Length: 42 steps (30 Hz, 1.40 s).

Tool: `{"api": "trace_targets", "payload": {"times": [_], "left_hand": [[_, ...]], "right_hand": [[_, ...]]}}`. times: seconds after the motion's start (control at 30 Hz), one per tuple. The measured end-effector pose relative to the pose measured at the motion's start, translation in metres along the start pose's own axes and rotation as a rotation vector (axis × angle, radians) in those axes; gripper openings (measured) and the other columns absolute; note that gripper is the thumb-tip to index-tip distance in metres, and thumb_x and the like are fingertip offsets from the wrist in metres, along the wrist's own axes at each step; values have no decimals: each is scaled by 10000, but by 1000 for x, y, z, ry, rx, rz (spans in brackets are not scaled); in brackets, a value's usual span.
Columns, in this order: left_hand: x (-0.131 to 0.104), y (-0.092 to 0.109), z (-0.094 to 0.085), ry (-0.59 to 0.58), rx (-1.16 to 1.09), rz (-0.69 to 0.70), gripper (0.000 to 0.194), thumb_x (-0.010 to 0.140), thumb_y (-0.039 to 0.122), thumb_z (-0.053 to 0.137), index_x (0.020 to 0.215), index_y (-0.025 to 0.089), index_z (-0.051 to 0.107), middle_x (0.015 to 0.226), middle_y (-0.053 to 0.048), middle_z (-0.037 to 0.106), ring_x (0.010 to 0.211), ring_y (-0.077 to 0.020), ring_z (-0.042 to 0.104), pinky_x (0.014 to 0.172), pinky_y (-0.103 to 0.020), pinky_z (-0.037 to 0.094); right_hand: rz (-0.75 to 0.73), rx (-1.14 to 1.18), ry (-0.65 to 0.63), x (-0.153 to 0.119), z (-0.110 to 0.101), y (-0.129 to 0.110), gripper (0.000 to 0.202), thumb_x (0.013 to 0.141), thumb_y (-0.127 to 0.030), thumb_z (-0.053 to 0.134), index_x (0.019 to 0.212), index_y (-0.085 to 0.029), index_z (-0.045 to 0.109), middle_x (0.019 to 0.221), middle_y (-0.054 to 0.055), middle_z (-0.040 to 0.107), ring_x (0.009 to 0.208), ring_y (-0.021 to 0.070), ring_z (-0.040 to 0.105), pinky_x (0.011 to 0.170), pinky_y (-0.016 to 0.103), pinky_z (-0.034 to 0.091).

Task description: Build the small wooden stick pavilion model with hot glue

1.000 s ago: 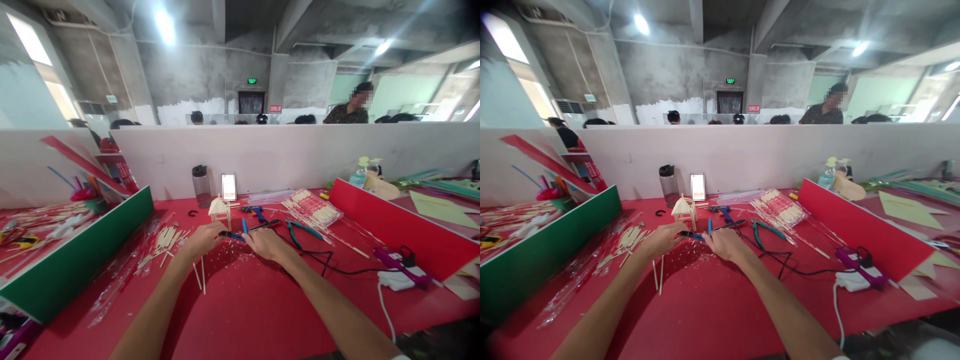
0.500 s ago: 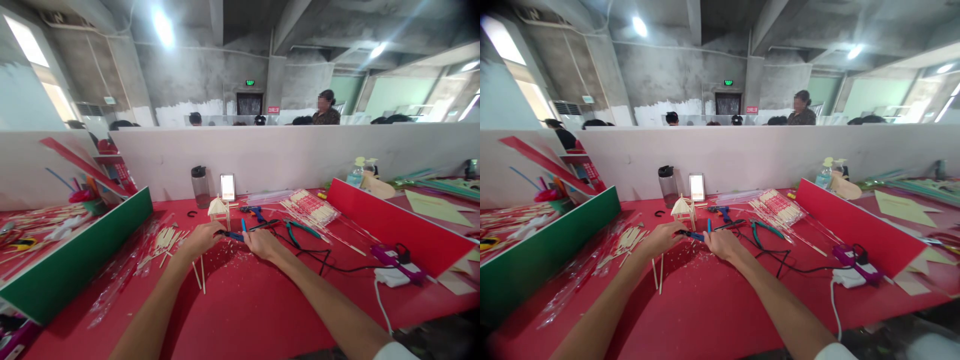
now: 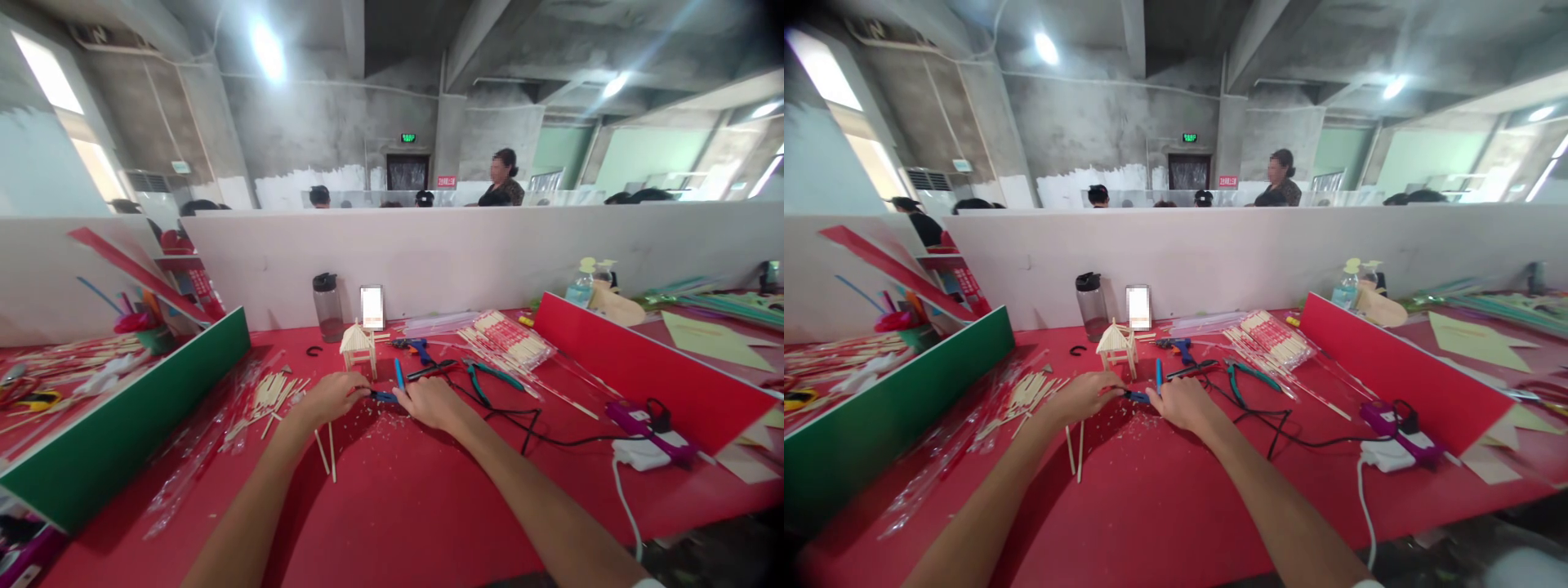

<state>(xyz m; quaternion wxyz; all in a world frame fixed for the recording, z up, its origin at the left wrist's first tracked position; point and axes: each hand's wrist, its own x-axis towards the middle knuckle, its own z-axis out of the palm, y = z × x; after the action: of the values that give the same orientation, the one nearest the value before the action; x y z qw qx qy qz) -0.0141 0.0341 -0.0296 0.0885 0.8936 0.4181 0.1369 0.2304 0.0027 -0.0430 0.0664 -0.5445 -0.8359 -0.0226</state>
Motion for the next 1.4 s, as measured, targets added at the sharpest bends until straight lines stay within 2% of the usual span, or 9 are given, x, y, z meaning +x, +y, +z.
{"api": "trace_targets", "payload": {"times": [0.13, 0.3, 0.43, 0.6, 0.83, 0.97, 1.13, 1.27, 1.4], "left_hand": [[1, -1, 1, -31, -43, -42, 215, 898, 253, 506, 945, 245, 715, 972, -36, 741, 879, -203, 661, 775, -269, 448], [0, -10, 8, -38, -173, -41, 198, 879, 290, 540, 955, 233, 713, 962, -47, 721, 870, -190, 645, 784, -264, 458], [1, -17, 13, -76, -276, -79, 167, 832, 296, 582, 891, 203, 707, 930, -51, 711, 852, -186, 643, 777, -261, 469], [2, -13, 16, -112, -289, -121, 189, 811, 315, 581, 839, 172, 701, 863, -57, 709, 801, -192, 634, 751, -269, 466], [2, -8, 15, 0, -284, -105, 237, 890, 373, 492, 879, 178, 627, 885, -62, 676, 781, -186, 598, 724, -285, 458], [2, -8, 10, 65, -301, -100, 210, 928, 364, 442, 866, 199, 556, 835, -35, 646, 723, -168, 569, 671, -271, 433], [3, 2, 6, 93, -315, -77, 181, 940, 347, 427, 875, 205, 519, 805, -15, 618, 709, -155, 552, 672, -264, 421], [4, 7, 6, 125, -324, -57, 193, 941, 351, 427, 871, 200, 523, 804, -14, 616, 708, -150, 550, 665, -258, 419], [5, 5, 7, 131, -314, -67, 179, 923, 338, 450, 865, 195, 540, 818, -25, 632, 726, -157, 565, 681, -266, 433]], "right_hand": [[-1, -16, -13, 0, 1, 0, 695, 1002, -551, 206, 922, -124, 748, 917, 214, 734, 884, 304, 702, 815, 348, 453], [-9, -34, -32, -1, -1, -1, 698, 992, -580, 207, 952, -133, 742, 940, 206, 733, 905, 306, 696, 827, 355, 450], [-25, -51, -34, -2, -5, -3, 707, 980, -610, 209, 973, -134, 733, 948, 204, 731, 911, 311, 691, 824, 361, 446], [-29, -54, -30, -4, -7, -5, 695, 969, -626, 230, 991, -131, 717, 959, 199, 730, 919, 305, 685, 831, 358, 434], [-18, 0, -51, -8, -7, -11, 648, 971, -605, 272, 1006, -119, 700, 965, 216, 720, 924, 310, 680, 819, 362, 440], [26, 28, 0, -13, 0, -24, 590, 951, -587, 377, 1112, -90, 649, 1028, 228, 690, 947, 334, 655, 812, 396, 460], [-31, 36, 87, -17, 4, -36, 451, 971, -486, 413, 1112, -123, 640, 1179, 214, 616, 1102, 331, 560, 817, 386, 467], [-42, 94, 108, -11, -1, -31, 331, 969, -432, 453, 1050, -160, 623, 1092, 153, 652, 1043, 278, 592, 800, 332, 444], [0, 210, 54, -3, 0, -18, 217, 962, -381, 485, 1017, -196, 584, 955, 74, 696, 879, 206, 651, 712, 266, 388]]}}
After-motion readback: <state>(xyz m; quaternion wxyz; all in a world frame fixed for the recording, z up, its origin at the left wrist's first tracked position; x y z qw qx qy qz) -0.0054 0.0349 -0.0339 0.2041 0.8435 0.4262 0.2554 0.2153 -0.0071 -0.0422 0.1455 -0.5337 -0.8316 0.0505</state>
